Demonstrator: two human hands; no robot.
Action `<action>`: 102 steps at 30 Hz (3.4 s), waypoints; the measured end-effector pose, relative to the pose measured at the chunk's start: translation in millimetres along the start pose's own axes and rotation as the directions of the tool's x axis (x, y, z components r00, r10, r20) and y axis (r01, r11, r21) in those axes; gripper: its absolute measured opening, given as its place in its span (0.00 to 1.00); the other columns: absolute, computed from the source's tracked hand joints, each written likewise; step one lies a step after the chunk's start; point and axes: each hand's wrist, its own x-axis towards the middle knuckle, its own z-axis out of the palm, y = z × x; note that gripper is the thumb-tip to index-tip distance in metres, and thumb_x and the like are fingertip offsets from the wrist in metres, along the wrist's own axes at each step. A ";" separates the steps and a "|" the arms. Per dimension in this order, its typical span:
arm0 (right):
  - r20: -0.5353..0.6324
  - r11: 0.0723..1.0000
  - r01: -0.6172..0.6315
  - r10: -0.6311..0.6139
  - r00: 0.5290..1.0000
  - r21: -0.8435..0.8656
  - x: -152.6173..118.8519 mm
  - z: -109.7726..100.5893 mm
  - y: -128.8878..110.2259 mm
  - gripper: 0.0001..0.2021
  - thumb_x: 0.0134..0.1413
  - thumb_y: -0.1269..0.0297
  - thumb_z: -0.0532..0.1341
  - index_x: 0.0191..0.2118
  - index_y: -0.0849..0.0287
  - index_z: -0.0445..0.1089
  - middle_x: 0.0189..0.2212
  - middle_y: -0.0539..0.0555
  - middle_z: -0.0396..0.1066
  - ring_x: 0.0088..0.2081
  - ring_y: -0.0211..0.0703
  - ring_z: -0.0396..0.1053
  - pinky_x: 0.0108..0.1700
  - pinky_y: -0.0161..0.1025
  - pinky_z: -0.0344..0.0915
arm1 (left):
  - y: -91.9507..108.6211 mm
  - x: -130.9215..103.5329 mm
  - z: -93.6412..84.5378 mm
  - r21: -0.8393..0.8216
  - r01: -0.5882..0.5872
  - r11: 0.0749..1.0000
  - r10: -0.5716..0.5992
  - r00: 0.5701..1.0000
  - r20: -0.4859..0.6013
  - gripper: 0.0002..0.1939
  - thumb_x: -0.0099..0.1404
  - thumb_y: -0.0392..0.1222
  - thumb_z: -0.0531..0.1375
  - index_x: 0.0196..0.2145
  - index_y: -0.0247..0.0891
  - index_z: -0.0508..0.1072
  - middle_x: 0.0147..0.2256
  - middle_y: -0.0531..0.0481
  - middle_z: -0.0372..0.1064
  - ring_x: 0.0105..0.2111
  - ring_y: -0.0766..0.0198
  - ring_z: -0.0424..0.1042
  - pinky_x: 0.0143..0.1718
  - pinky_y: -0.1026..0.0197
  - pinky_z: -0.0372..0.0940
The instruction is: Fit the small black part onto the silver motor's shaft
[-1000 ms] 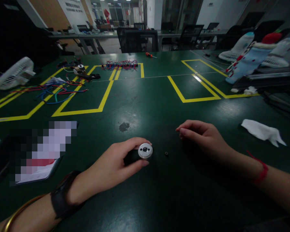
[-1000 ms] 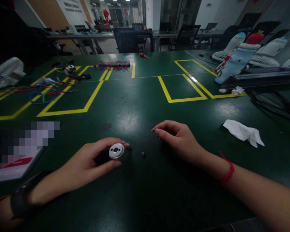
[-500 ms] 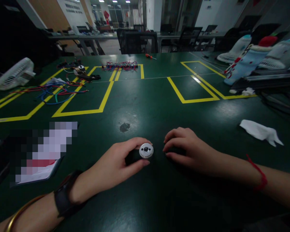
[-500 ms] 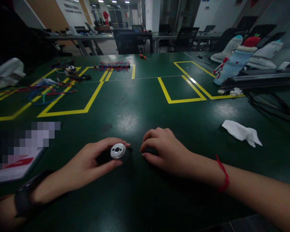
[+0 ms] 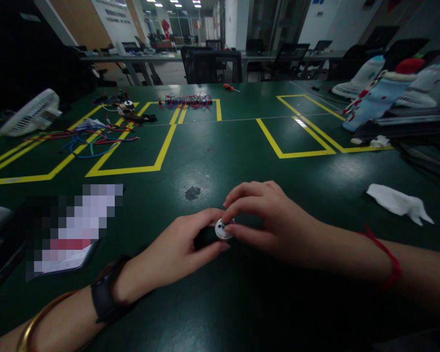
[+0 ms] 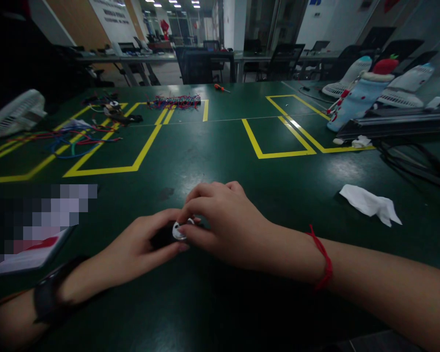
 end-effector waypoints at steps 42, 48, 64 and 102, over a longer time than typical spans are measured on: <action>-0.003 0.623 -0.415 0.556 0.831 0.664 -59.5 -1.6 53.7 0.10 0.60 0.53 0.61 0.37 0.54 0.74 0.30 0.49 0.72 0.32 0.38 0.68 0.32 0.35 0.63 | 1.9 -1.2 -2.6 0.002 0.052 0.999 -0.052 0.998 0.029 0.20 0.67 0.39 0.61 0.55 0.48 0.64 0.51 0.56 0.69 0.49 0.63 0.70 0.50 0.62 0.64; -0.016 0.684 -0.402 0.518 0.856 0.609 -59.3 -1.9 52.9 0.10 0.61 0.54 0.60 0.37 0.54 0.74 0.30 0.49 0.71 0.32 0.37 0.68 0.34 0.35 0.63 | 2.1 -0.4 -2.4 -0.009 0.045 0.999 -0.045 0.999 0.028 0.20 0.66 0.38 0.61 0.55 0.48 0.64 0.51 0.56 0.69 0.49 0.63 0.70 0.50 0.62 0.64; 0.040 0.971 -0.110 0.104 0.994 0.210 -9.7 -8.6 19.1 0.07 0.59 0.68 0.61 0.42 0.60 0.75 0.44 0.56 0.71 0.44 0.42 0.70 0.48 0.40 0.68 | 0.7 0.2 0.7 -0.025 0.022 0.999 -0.022 1.000 0.000 0.19 0.66 0.38 0.61 0.53 0.48 0.65 0.48 0.56 0.70 0.46 0.63 0.71 0.46 0.63 0.65; -0.072 0.791 -0.330 0.424 0.903 0.516 -52.9 2.8 49.3 0.11 0.63 0.56 0.58 0.43 0.53 0.75 0.47 0.54 0.71 0.50 0.46 0.68 0.52 0.44 0.64 | 2.9 0.2 -3.0 0.023 0.049 0.999 -0.049 0.998 0.027 0.19 0.67 0.40 0.61 0.54 0.47 0.65 0.51 0.54 0.70 0.49 0.61 0.70 0.50 0.60 0.65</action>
